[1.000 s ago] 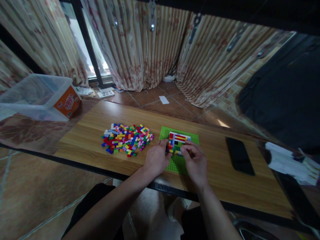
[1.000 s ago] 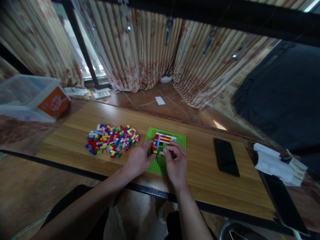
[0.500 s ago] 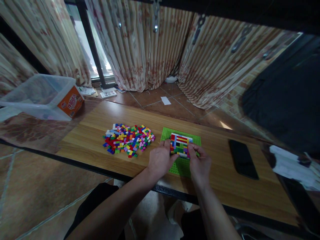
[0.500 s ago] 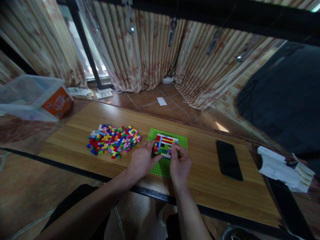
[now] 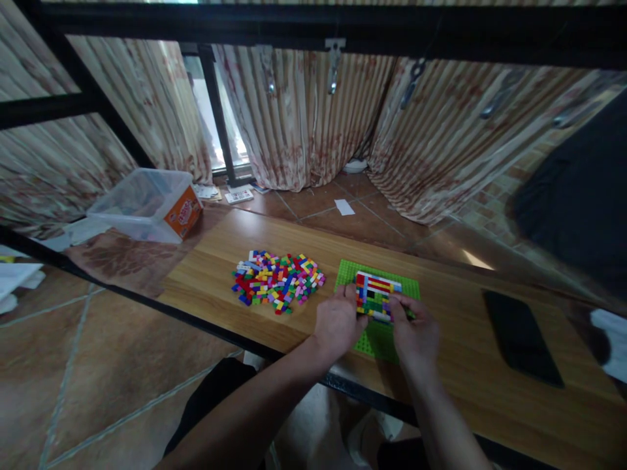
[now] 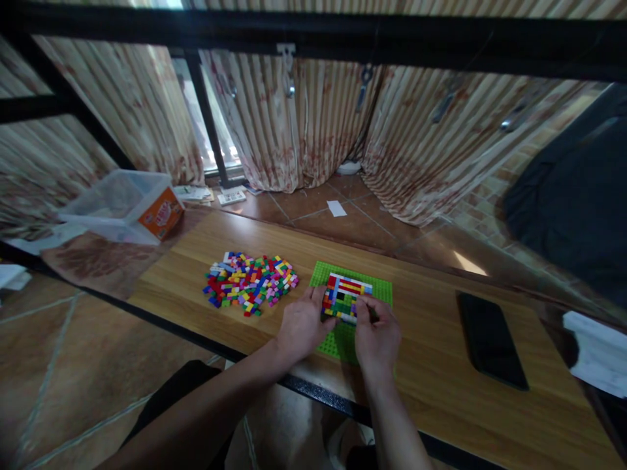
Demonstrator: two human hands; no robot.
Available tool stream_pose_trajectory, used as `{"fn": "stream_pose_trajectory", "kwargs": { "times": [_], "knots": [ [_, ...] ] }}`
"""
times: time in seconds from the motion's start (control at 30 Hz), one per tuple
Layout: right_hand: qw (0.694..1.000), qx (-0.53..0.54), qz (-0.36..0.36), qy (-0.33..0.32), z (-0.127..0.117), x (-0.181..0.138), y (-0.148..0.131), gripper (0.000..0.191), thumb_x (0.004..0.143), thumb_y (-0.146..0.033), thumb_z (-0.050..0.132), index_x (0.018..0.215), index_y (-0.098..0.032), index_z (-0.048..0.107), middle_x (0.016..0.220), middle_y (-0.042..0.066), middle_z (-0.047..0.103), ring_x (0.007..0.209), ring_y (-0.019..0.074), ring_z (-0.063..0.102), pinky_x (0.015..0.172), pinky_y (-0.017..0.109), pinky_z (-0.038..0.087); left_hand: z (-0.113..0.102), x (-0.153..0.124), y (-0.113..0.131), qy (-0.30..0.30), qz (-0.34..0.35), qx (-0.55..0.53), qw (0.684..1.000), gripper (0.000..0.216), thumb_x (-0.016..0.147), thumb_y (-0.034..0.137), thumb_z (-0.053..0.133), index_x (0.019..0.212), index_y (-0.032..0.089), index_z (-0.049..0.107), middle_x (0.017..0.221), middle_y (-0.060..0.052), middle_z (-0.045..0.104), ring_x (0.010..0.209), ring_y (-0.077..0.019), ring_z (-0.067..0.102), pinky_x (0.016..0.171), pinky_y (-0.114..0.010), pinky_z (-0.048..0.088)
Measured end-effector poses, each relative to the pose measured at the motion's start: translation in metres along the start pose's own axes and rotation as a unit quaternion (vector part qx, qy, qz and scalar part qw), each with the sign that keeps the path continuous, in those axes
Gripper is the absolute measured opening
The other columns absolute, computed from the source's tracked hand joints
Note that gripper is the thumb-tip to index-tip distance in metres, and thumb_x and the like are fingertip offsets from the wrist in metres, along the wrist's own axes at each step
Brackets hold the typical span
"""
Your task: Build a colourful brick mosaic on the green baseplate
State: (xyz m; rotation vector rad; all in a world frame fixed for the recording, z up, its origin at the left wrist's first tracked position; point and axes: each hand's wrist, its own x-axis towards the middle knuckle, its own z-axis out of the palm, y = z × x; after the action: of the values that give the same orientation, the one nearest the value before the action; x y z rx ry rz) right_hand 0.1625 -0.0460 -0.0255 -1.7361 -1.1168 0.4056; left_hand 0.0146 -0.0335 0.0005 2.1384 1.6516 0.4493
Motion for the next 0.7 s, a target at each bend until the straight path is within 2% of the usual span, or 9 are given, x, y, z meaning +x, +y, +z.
{"fn": "stream_pose_trajectory", "kwargs": {
  "times": [0.13,0.23,0.3,0.43,0.57,0.7],
  "knots": [
    [1.0,-0.006,0.001,0.023,0.001,-0.001,-0.002,0.037,0.081,-0.048,0.059,0.087,-0.015,0.075,0.091,0.014,0.076,0.083,0.028,0.069,0.078,0.04,0.05,-0.007,0.001,-0.007,-0.025,0.016,-0.035,0.999,0.045,0.085,0.026,0.062,0.128,0.017,0.051,0.12,-0.011,0.065,0.098,-0.0256,0.068,0.084,-0.037,0.056],
    [0.999,0.004,0.021,0.026,0.003,0.002,-0.001,0.037,0.08,-0.048,0.061,0.087,-0.015,0.076,0.089,0.013,0.076,0.081,0.028,0.069,0.077,0.04,0.05,-0.017,0.002,-0.02,-0.015,0.026,-0.074,0.997,0.048,0.083,0.02,0.062,0.13,0.018,0.053,0.118,-0.009,0.068,0.1,-0.0239,0.068,0.089,-0.036,0.054],
    [0.998,0.027,0.053,0.029,0.004,0.006,0.0,0.037,0.078,-0.048,0.063,0.086,-0.015,0.076,0.085,0.012,0.076,0.078,0.027,0.069,0.075,0.039,0.051,-0.028,0.002,-0.034,0.006,0.019,-0.101,0.995,0.041,0.081,0.019,0.063,0.122,0.017,0.06,0.111,-0.008,0.07,0.097,-0.0221,0.068,0.088,-0.034,0.053],
    [0.994,0.063,0.079,0.035,0.006,0.011,0.003,0.034,0.074,-0.047,0.067,0.084,-0.015,0.076,0.082,0.01,0.076,0.076,0.0252,0.069,0.073,0.037,0.051,-0.057,-0.002,-0.068,0.022,0.018,-0.132,0.991,0.018,0.082,0.018,0.061,0.098,0.018,0.069,0.094,-0.003,0.073,0.083,-0.0172,0.067,0.077,-0.028,0.052],
    [0.992,0.088,0.084,0.037,0.006,0.013,0.002,0.035,0.073,-0.048,0.067,0.083,-0.015,0.076,0.082,0.01,0.076,0.076,0.0247,0.068,0.074,0.037,0.051,-0.074,-0.013,-0.091,0.018,0.016,-0.052,0.998,0.006,0.079,0.02,0.066,0.084,0.02,0.069,0.083,-0.001,0.071,0.077,-0.0168,0.065,0.069,-0.026,0.047],
    [0.991,0.086,0.092,0.039,0.006,0.013,-0.002,0.034,0.072,-0.047,0.067,0.08,-0.016,0.076,0.08,0.01,0.076,0.075,0.0252,0.069,0.073,0.038,0.052,-0.073,-0.02,-0.093,0.02,-0.016,0.055,0.998,0.008,0.081,0.023,0.065,0.088,0.022,0.07,0.087,-0.002,0.072,0.078,-0.0191,0.066,0.068,-0.028,0.044]
  ]
}}
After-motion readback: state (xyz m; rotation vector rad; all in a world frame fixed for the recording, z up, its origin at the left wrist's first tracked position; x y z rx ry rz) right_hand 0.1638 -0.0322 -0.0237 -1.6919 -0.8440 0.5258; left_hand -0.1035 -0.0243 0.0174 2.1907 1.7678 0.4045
